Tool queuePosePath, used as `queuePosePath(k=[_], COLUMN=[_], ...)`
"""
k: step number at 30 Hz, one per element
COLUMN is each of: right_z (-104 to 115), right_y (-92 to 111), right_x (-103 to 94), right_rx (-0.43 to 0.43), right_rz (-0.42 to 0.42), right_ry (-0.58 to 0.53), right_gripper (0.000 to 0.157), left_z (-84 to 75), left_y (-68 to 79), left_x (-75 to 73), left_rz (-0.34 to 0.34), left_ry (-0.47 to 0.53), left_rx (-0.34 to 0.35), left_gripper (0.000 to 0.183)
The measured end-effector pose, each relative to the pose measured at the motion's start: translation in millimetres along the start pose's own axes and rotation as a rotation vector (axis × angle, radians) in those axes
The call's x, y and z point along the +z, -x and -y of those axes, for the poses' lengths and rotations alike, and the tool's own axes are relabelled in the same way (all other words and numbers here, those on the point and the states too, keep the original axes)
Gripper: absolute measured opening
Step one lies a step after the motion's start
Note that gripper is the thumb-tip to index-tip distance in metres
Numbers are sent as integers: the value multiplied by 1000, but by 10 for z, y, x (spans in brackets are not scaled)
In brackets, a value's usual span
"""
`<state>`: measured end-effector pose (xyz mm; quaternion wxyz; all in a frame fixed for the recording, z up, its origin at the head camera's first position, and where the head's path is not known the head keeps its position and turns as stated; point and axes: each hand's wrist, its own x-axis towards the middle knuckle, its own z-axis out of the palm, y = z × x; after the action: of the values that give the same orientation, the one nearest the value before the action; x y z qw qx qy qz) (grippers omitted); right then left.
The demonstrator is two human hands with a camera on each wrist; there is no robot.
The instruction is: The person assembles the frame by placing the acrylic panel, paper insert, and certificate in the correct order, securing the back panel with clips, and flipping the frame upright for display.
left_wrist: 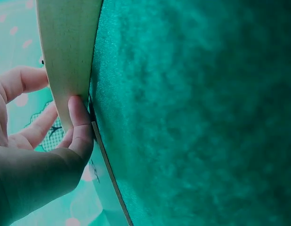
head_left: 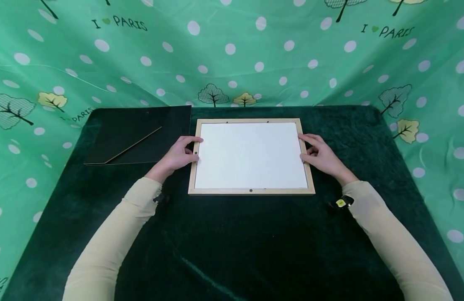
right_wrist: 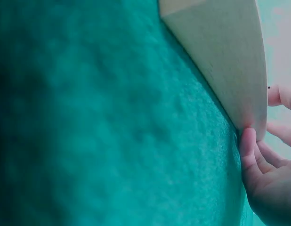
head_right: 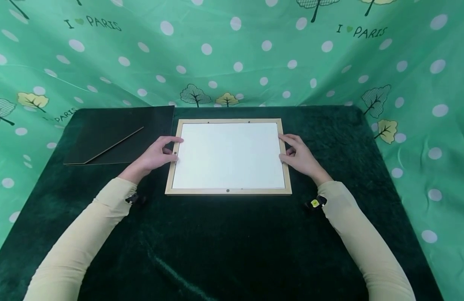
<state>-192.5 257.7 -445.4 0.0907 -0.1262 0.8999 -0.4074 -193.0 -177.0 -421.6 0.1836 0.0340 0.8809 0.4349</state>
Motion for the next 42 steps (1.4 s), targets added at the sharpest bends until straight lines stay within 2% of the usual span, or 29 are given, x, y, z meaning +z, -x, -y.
queuePosePath(k=[7, 13, 16, 23, 33, 42], right_z=[42, 125, 202, 368, 557, 692], right_y=[83, 158, 174, 141, 95, 79], right_x=[29, 41, 57, 193, 485, 624], right_rx=[6, -81, -110, -151, -197, -225], right_rz=[-58, -164, -186, -181, -125, -95], right_ry=[43, 50, 33, -10, -39, -54], right_gripper=[55, 47, 46, 43, 39, 37], left_z=[20, 66, 81, 157, 396, 585], left_y=[48, 76, 84, 109, 175, 252], left_x=[-31, -94, -142, -330, -595, -785], left_rz=[28, -18, -48, -102, -172, -212], left_ry=[33, 75, 105, 135, 173, 196], left_rx=[15, 47, 50, 48, 28, -10], left_gripper=[58, 63, 62, 60, 57, 58])
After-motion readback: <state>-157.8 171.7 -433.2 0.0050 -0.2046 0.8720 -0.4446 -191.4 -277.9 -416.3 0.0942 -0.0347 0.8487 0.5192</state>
